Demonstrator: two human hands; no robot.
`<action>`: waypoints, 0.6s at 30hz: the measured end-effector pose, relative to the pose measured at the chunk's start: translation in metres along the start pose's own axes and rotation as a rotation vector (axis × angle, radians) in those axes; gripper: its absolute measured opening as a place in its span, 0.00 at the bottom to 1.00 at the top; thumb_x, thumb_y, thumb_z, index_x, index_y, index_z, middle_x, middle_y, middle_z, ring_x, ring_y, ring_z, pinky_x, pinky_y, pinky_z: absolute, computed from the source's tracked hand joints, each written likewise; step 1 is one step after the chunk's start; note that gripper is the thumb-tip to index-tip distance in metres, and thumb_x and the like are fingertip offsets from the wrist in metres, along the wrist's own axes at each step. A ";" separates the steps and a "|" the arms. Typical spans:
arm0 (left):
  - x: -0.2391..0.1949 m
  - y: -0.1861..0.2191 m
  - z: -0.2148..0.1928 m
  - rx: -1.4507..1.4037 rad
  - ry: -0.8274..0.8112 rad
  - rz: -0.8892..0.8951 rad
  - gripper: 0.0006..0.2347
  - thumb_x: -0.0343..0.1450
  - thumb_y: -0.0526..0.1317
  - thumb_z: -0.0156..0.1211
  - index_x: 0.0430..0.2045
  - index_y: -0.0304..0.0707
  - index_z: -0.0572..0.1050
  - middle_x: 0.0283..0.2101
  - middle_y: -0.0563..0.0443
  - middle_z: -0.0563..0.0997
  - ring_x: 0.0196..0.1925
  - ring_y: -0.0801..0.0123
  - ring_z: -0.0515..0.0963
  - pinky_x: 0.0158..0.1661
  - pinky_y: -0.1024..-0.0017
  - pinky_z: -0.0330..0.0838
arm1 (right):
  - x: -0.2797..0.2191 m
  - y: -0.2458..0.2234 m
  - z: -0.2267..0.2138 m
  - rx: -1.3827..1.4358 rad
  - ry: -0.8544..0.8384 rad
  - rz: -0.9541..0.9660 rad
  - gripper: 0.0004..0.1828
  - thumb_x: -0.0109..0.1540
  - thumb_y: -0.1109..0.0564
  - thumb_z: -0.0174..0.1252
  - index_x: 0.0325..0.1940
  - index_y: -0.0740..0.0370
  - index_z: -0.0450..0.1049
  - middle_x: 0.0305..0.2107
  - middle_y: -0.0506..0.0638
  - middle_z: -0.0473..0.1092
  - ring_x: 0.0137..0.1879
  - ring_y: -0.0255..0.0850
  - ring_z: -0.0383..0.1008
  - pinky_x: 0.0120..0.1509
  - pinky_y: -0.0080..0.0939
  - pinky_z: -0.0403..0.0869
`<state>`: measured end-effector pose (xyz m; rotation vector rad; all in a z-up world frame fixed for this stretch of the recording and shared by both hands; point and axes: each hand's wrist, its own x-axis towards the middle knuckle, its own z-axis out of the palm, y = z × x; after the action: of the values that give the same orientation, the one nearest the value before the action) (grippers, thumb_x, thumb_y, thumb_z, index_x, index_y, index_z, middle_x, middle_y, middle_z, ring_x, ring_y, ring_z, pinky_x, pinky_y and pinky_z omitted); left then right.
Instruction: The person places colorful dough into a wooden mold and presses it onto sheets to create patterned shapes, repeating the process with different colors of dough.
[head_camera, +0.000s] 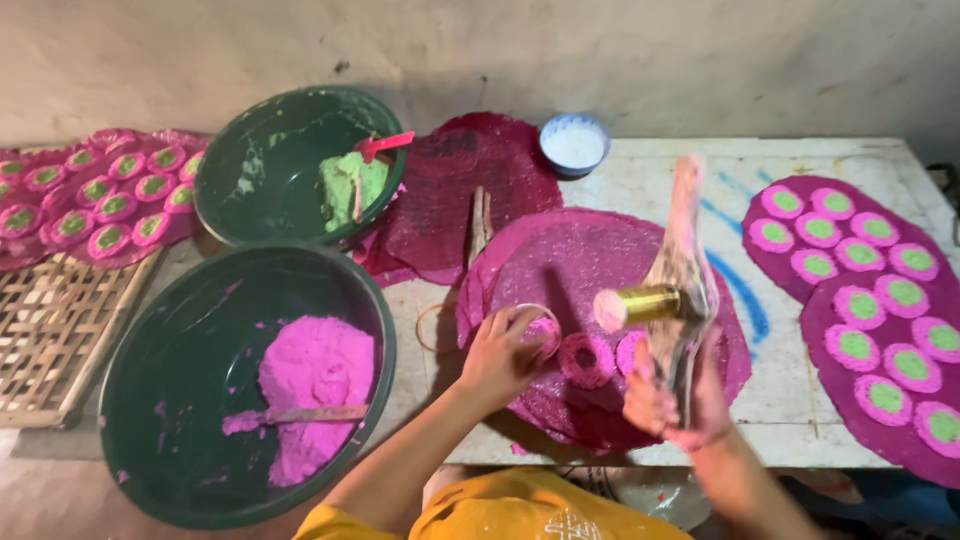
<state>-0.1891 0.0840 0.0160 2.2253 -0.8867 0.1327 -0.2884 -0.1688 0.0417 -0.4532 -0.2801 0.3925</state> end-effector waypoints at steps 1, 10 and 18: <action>-0.003 -0.003 0.000 0.103 -0.031 0.081 0.17 0.66 0.44 0.62 0.50 0.47 0.76 0.62 0.48 0.70 0.65 0.51 0.66 0.63 0.55 0.61 | -0.002 0.008 0.003 0.048 -0.077 -0.016 0.45 0.63 0.17 0.34 0.40 0.64 0.67 0.16 0.44 0.62 0.17 0.31 0.59 0.19 0.34 0.62; 0.007 0.017 -0.012 0.184 -0.026 0.144 0.15 0.70 0.46 0.61 0.50 0.46 0.78 0.61 0.46 0.73 0.64 0.50 0.66 0.64 0.51 0.56 | -0.039 0.032 0.022 0.202 -0.113 -0.015 0.38 0.69 0.24 0.40 0.33 0.62 0.63 0.09 0.41 0.55 0.12 0.31 0.54 0.18 0.33 0.60; -0.008 0.105 -0.132 -0.239 0.059 0.289 0.26 0.65 0.45 0.65 0.58 0.36 0.68 0.56 0.43 0.76 0.61 0.51 0.73 0.65 0.53 0.57 | -0.041 0.004 0.022 -0.691 0.113 -0.158 0.40 0.66 0.27 0.46 0.35 0.71 0.74 0.19 0.55 0.70 0.21 0.45 0.71 0.22 0.43 0.72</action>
<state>-0.2406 0.1238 0.1722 1.8571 -1.1260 0.2141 -0.3333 -0.1746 0.0511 -1.1194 -0.3363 0.1033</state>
